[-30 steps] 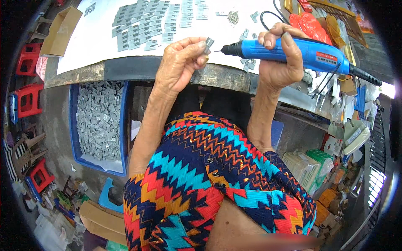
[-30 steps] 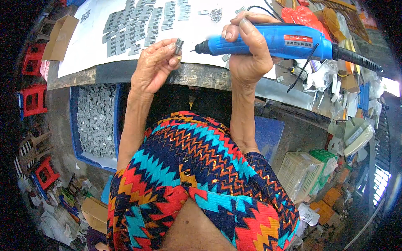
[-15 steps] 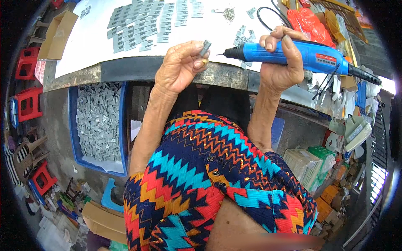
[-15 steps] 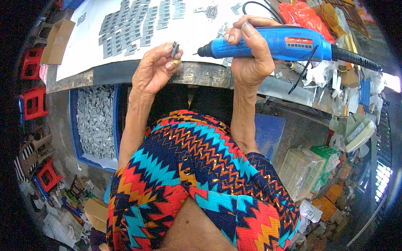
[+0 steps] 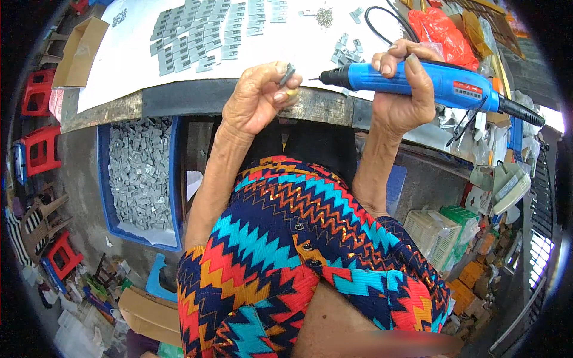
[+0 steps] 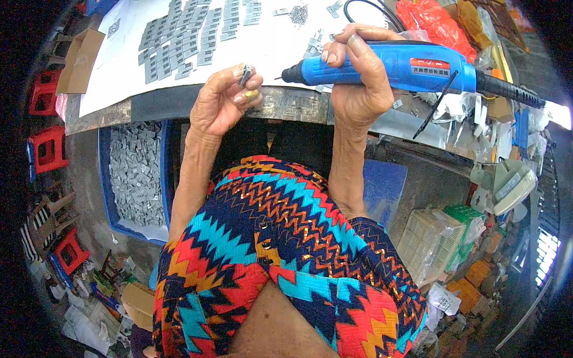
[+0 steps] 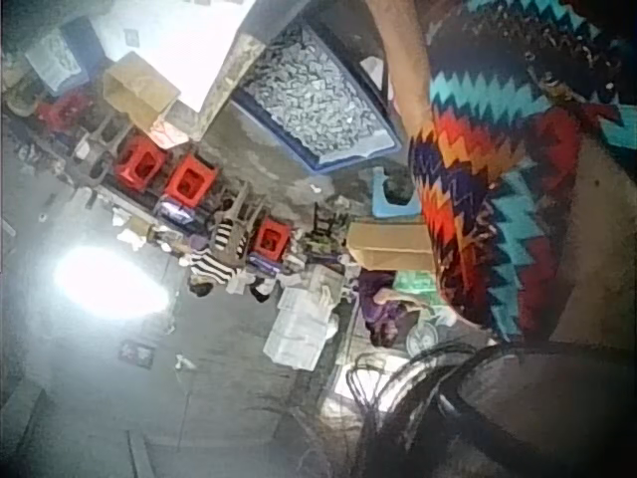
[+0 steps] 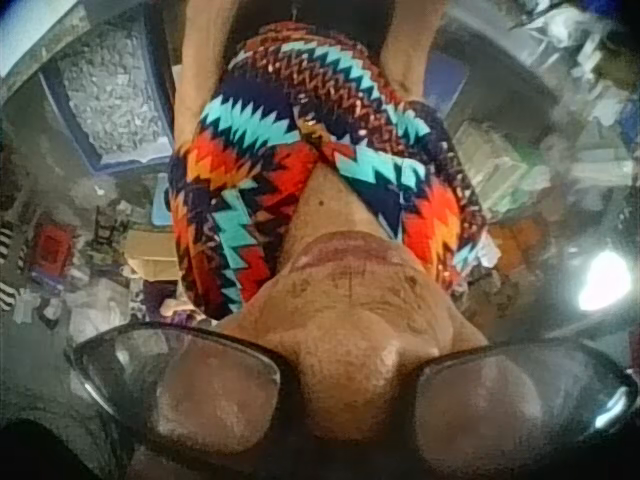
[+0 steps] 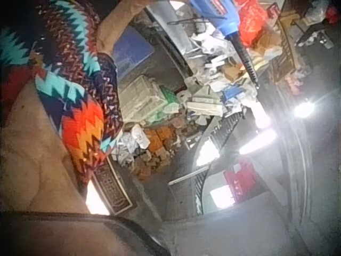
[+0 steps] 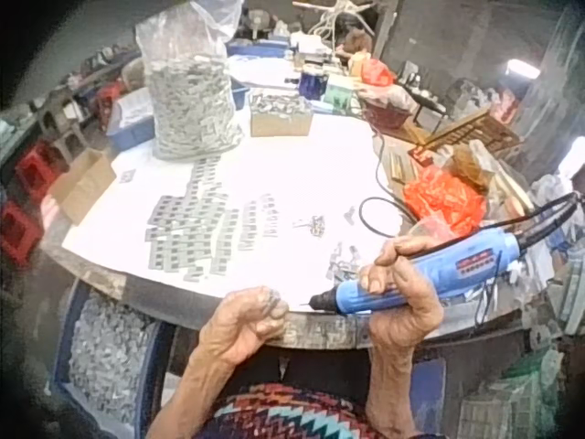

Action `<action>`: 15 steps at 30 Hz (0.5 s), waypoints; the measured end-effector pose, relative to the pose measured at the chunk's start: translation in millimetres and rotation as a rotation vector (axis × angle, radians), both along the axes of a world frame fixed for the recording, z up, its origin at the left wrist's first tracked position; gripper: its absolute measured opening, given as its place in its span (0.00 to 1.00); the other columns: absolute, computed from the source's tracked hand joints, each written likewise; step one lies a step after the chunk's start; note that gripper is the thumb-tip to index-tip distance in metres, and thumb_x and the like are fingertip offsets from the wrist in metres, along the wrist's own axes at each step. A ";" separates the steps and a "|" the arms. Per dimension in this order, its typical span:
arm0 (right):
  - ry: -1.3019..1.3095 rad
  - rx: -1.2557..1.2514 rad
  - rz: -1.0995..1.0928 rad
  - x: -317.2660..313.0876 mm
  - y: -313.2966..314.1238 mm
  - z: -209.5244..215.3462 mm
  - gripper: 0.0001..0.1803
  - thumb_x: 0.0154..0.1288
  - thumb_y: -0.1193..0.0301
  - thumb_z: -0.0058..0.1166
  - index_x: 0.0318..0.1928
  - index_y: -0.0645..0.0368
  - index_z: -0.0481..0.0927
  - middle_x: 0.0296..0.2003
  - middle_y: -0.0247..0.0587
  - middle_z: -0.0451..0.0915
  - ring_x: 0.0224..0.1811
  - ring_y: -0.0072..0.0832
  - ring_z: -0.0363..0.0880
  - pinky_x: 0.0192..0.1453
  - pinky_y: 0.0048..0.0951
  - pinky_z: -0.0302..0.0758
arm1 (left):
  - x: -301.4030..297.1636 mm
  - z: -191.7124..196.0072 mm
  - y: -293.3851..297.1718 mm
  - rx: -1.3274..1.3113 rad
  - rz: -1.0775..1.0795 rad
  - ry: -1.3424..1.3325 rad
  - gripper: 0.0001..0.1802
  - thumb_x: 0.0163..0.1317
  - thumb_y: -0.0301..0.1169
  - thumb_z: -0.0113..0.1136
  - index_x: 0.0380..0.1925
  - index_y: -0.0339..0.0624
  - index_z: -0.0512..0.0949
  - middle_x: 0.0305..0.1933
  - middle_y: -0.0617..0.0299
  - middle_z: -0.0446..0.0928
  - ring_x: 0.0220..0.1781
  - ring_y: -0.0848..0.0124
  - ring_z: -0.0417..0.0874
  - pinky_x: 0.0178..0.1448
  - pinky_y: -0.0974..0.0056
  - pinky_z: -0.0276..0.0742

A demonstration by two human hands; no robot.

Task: Assembling small metal components using an electric screwdriver and a manual screwdriver.

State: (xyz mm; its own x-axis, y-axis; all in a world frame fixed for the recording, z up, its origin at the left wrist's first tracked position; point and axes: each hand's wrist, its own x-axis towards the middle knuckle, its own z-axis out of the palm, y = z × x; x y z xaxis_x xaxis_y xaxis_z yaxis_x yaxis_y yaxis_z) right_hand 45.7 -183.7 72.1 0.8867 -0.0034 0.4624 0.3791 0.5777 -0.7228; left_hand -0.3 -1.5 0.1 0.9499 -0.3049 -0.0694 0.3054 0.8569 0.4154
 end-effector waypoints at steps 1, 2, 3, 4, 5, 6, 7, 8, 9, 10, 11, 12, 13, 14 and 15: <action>-0.006 -0.006 -0.008 -0.6 -0.1 0.4 0.12 0.53 0.76 0.48 0.40 0.64 0.74 0.32 0.51 0.74 0.24 0.30 0.72 0.35 0.35 0.69 | -0.1 -0.6 0.3 -0.014 -0.012 -0.021 0.10 0.61 0.29 0.51 0.32 0.30 0.72 0.29 0.60 0.67 0.21 0.81 0.60 0.27 0.76 0.57; -0.006 -0.006 -0.007 -0.8 0.0 0.3 0.12 0.53 0.76 0.48 0.40 0.64 0.74 0.32 0.51 0.74 0.24 0.30 0.72 0.35 0.35 0.69 | -0.4 -0.2 0.5 -0.014 -0.012 -0.021 0.10 0.61 0.29 0.51 0.32 0.30 0.72 0.29 0.60 0.67 0.21 0.81 0.60 0.27 0.76 0.57; -0.004 0.004 -0.004 -0.9 0.1 0.2 0.12 0.53 0.76 0.48 0.40 0.64 0.74 0.32 0.52 0.74 0.25 0.30 0.72 0.35 0.35 0.69 | -0.7 0.7 0.7 0.003 -0.014 -0.022 0.10 0.61 0.30 0.51 0.33 0.30 0.71 0.28 0.61 0.67 0.21 0.81 0.60 0.27 0.76 0.57; -0.003 0.014 -0.001 -1.2 0.2 0.0 0.12 0.53 0.76 0.48 0.40 0.64 0.74 0.32 0.52 0.74 0.25 0.30 0.72 0.35 0.35 0.69 | -1.1 1.3 0.8 0.019 -0.016 -0.022 0.10 0.61 0.30 0.51 0.33 0.30 0.70 0.28 0.61 0.66 0.21 0.81 0.60 0.27 0.76 0.57; -0.003 0.014 -0.002 -1.6 0.3 -0.3 0.12 0.53 0.76 0.48 0.40 0.64 0.74 0.32 0.52 0.74 0.25 0.30 0.72 0.35 0.35 0.69 | -1.7 1.2 0.7 0.019 -0.016 -0.022 0.10 0.61 0.30 0.51 0.33 0.30 0.70 0.28 0.61 0.66 0.21 0.81 0.60 0.27 0.76 0.57; 0.002 0.023 0.000 -2.2 0.5 -0.8 0.12 0.53 0.76 0.47 0.40 0.64 0.74 0.32 0.52 0.74 0.25 0.30 0.72 0.35 0.35 0.69 | -2.4 1.1 0.7 0.014 -0.013 -0.029 0.10 0.61 0.30 0.51 0.33 0.31 0.70 0.28 0.62 0.66 0.21 0.82 0.59 0.27 0.76 0.57; 0.008 0.031 0.003 -2.6 0.6 -1.0 0.12 0.54 0.76 0.47 0.40 0.63 0.74 0.32 0.52 0.74 0.25 0.30 0.72 0.35 0.35 0.69 | -2.9 1.0 0.7 0.009 -0.010 -0.036 0.10 0.61 0.31 0.51 0.32 0.32 0.70 0.28 0.62 0.66 0.20 0.82 0.59 0.28 0.76 0.56; 0.007 0.032 0.003 -3.0 0.9 -0.9 0.12 0.54 0.76 0.47 0.40 0.63 0.74 0.32 0.52 0.74 0.25 0.30 0.72 0.35 0.35 0.69 | -3.5 0.6 1.1 0.010 -0.009 -0.037 0.10 0.61 0.31 0.51 0.32 0.32 0.70 0.28 0.62 0.66 0.20 0.82 0.59 0.28 0.76 0.56; 0.002 0.033 0.002 -3.3 1.2 -0.7 0.12 0.54 0.76 0.47 0.40 0.63 0.74 0.32 0.52 0.74 0.24 0.29 0.72 0.34 0.35 0.69 | -4.1 0.1 1.6 0.018 0.000 -0.044 0.10 0.60 0.31 0.51 0.32 0.32 0.70 0.28 0.62 0.66 0.20 0.82 0.59 0.28 0.76 0.56; -0.003 0.034 0.001 -3.6 1.6 -0.2 0.12 0.54 0.77 0.47 0.40 0.63 0.75 0.32 0.52 0.74 0.24 0.29 0.71 0.34 0.35 0.68 | -4.7 0.3 2.2 0.026 0.009 -0.052 0.10 0.60 0.31 0.51 0.32 0.33 0.69 0.28 0.63 0.66 0.20 0.82 0.59 0.28 0.76 0.57; -0.005 0.033 -0.003 -4.0 0.7 0.0 0.12 0.54 0.77 0.47 0.40 0.63 0.75 0.32 0.52 0.74 0.24 0.29 0.71 0.34 0.35 0.68 | -4.5 1.1 1.8 0.025 0.005 -0.054 0.10 0.60 0.31 0.51 0.32 0.33 0.69 0.28 0.63 0.66 0.20 0.82 0.59 0.28 0.76 0.57; -0.003 0.033 0.000 -4.3 -0.3 0.4 0.12 0.54 0.77 0.47 0.41 0.63 0.75 0.32 0.52 0.74 0.24 0.29 0.71 0.34 0.35 0.68 | -4.7 3.2 1.4 0.062 0.021 -0.064 0.10 0.60 0.31 0.51 0.32 0.34 0.69 0.28 0.63 0.66 0.20 0.82 0.59 0.28 0.76 0.57; -0.001 0.033 0.004 -4.7 -1.3 0.9 0.12 0.54 0.77 0.47 0.41 0.62 0.75 0.32 0.51 0.74 0.25 0.29 0.71 0.34 0.34 0.68 | -5.5 5.0 1.1 0.100 0.037 -0.074 0.09 0.60 0.31 0.51 0.32 0.35 0.69 0.28 0.62 0.66 0.20 0.82 0.59 0.28 0.76 0.57; -0.005 0.029 -0.006 -4.4 -4.2 1.5 0.12 0.54 0.77 0.47 0.41 0.62 0.75 0.32 0.51 0.74 0.25 0.29 0.71 0.34 0.34 0.68 | -5.4 5.5 0.4 0.096 0.028 -0.079 0.09 0.60 0.31 0.51 0.32 0.35 0.69 0.28 0.62 0.66 0.20 0.82 0.59 0.28 0.76 0.57; -0.005 0.022 0.015 -4.2 -7.2 1.7 0.12 0.55 0.76 0.47 0.41 0.63 0.75 0.32 0.51 0.74 0.25 0.29 0.71 0.35 0.34 0.68 | -6.4 5.9 1.3 0.163 0.057 -0.066 0.09 0.60 0.32 0.51 0.32 0.35 0.69 0.28 0.62 0.66 0.20 0.82 0.59 0.28 0.77 0.57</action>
